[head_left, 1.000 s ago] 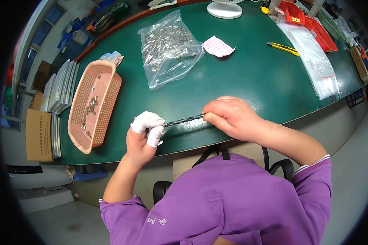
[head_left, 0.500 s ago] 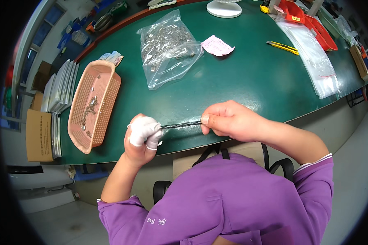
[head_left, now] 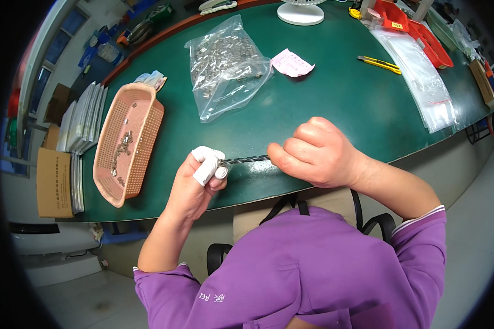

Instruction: The person inspects small metal screws and hardware by hand at a workbench.

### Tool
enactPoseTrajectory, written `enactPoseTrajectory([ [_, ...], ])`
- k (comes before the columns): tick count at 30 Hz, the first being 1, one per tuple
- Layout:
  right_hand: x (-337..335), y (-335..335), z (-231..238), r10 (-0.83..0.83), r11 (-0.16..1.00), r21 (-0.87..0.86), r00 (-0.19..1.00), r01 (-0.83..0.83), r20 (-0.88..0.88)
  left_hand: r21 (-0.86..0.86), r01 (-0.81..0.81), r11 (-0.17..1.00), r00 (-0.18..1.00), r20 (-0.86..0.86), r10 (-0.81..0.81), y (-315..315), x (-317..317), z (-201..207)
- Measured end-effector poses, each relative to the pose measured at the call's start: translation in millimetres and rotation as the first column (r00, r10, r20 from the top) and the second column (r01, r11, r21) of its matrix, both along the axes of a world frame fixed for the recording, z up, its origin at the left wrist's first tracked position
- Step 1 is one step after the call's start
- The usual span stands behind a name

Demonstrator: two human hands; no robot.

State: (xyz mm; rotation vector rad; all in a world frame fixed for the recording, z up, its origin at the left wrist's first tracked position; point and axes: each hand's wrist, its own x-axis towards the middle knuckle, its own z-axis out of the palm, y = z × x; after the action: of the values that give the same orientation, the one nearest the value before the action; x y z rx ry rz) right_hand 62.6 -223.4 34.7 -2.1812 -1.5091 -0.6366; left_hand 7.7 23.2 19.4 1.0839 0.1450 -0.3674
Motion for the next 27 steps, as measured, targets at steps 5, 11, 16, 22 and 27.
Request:
enactPoseTrajectory([
  [5, -14, 12, -17, 0.147, 0.959, 0.250, 0.521, 0.133, -0.841, 0.564, -0.549, 0.617, 0.459, 0.820, -0.342, 6, 5, -13],
  [11, -12, -2, -21, 0.207, 0.971, 0.231, -0.693, 0.060, -0.691, 0.626, -0.513, 0.588, 0.113, 0.728, -0.676, 20, 3, -10],
  [16, -17, 8, -22, 0.334, 0.943, 0.299, -0.433, 0.149, -0.837, 0.519, -0.597, 0.611, 0.173, 0.827, -0.534, 13, 17, -10],
  [22, 0, 4, -17, 0.049, 0.974, 0.228, 0.973, 0.005, -0.227, 0.210, -0.049, 0.976, 0.980, 0.197, 0.007, -6, -4, -11],
  [27, 1, 1, -8, 0.010, 0.993, 0.108, 0.956, -0.044, 0.295, -0.163, -0.001, 0.987, 0.971, -0.238, -0.038, -10, -5, 5],
])
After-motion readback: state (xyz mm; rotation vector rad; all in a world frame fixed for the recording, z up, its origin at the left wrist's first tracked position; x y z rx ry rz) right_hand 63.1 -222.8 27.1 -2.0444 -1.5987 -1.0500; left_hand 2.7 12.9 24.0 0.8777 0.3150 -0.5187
